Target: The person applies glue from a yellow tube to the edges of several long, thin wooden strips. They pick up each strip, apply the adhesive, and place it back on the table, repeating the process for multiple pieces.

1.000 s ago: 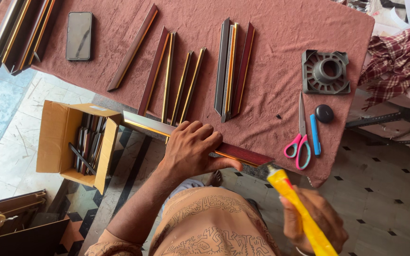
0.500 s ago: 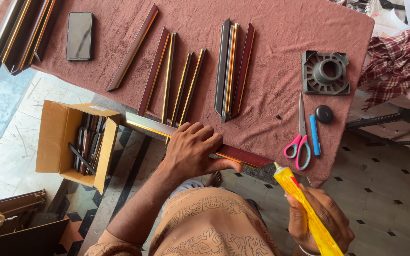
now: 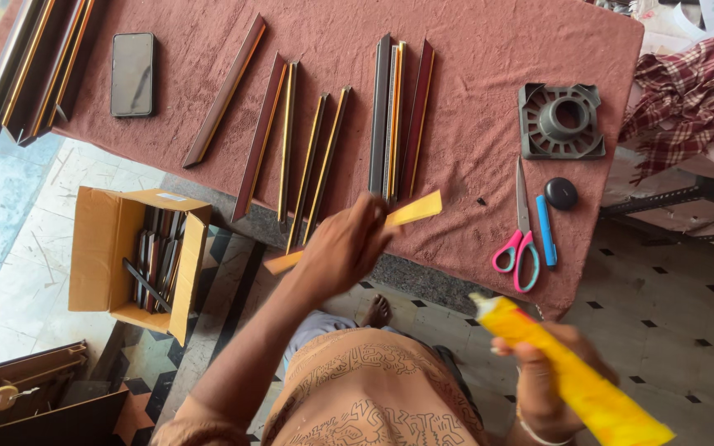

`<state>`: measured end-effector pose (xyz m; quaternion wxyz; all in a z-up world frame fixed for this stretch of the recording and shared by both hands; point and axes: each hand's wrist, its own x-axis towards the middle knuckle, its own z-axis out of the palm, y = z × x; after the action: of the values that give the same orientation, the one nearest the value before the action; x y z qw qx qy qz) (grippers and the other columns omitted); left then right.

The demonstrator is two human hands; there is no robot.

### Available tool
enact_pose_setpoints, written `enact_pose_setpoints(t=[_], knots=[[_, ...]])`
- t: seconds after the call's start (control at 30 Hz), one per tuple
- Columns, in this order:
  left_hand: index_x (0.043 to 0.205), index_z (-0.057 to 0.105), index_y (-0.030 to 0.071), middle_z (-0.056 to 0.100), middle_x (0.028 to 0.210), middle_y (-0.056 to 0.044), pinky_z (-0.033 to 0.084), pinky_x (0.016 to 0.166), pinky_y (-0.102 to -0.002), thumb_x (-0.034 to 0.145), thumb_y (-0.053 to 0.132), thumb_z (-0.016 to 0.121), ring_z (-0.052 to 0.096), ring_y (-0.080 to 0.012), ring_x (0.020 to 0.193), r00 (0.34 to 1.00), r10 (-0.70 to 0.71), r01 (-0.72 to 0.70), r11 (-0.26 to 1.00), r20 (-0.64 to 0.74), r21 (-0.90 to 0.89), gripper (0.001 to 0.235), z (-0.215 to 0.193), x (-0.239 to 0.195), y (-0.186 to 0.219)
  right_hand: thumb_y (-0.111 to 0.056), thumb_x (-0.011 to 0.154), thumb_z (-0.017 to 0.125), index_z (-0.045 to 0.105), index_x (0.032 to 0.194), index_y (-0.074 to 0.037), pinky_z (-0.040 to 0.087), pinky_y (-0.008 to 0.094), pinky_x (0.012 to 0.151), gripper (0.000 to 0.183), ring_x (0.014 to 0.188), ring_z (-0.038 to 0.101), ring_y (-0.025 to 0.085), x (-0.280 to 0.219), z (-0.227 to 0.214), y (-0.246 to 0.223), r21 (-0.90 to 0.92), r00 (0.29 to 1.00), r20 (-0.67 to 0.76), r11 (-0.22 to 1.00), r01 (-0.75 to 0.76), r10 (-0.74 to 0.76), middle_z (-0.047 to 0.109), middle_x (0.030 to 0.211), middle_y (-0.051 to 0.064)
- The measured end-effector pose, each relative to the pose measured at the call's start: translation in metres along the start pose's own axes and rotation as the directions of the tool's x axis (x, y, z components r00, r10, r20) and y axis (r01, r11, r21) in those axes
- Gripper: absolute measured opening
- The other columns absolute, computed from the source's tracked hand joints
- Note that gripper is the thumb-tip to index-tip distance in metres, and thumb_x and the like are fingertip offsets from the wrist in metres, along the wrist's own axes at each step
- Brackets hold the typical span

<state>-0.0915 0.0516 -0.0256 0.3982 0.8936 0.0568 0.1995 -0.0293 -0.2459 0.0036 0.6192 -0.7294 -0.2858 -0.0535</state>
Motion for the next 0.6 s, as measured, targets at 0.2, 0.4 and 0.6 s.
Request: enact_pose_setpoints(t=[0.2, 0.4, 0.6], knots=[[0.105, 0.058, 0.008, 0.064, 0.061, -0.012, 0.050, 0.049, -0.050, 0.106, 0.041, 0.046, 0.064, -0.0342, 0.052, 0.988, -0.152, 0.139, 0.955, 0.029, 0.262, 0.035, 0.071, 0.080, -0.034, -0.020, 0.107, 0.071, 0.058, 0.096, 0.006, 0.049, 0.036, 0.056, 0.031, 0.058, 0.058, 0.027, -0.006, -0.020, 0.049, 0.433, 0.946, -0.277, 0.901, -0.032, 0.166, 0.062, 0.081, 0.020], [0.097, 0.063, 0.003, 0.073, 0.076, -0.020, 0.056, 0.063, -0.053, 0.106, 0.037, 0.045, 0.073, -0.0395, 0.069, 0.951, -0.302, 0.309, 0.903, -0.068, 0.298, 0.039, 0.173, 0.166, -0.063, -0.027, 0.107, 0.073, 0.055, 0.088, 0.009, 0.045, 0.037, 0.057, 0.044, 0.056, 0.055, 0.029, -0.030, -0.046, 0.088, 0.370, 0.909, -0.355, 0.926, -0.078, 0.218, 0.061, 0.078, 0.022], [0.098, 0.067, 0.003, 0.075, 0.088, -0.024, 0.058, 0.071, -0.053, 0.100, 0.028, 0.051, 0.074, -0.0409, 0.082, 0.927, -0.370, 0.368, 0.870, -0.060, 0.328, 0.030, 0.195, 0.184, -0.092, -0.035, 0.103, 0.073, 0.060, 0.106, 0.004, 0.047, 0.036, 0.059, 0.042, 0.060, 0.057, 0.026, -0.063, -0.081, 0.135, 0.478, 0.922, -0.271, 0.870, -0.119, 0.275, 0.065, 0.087, 0.020]])
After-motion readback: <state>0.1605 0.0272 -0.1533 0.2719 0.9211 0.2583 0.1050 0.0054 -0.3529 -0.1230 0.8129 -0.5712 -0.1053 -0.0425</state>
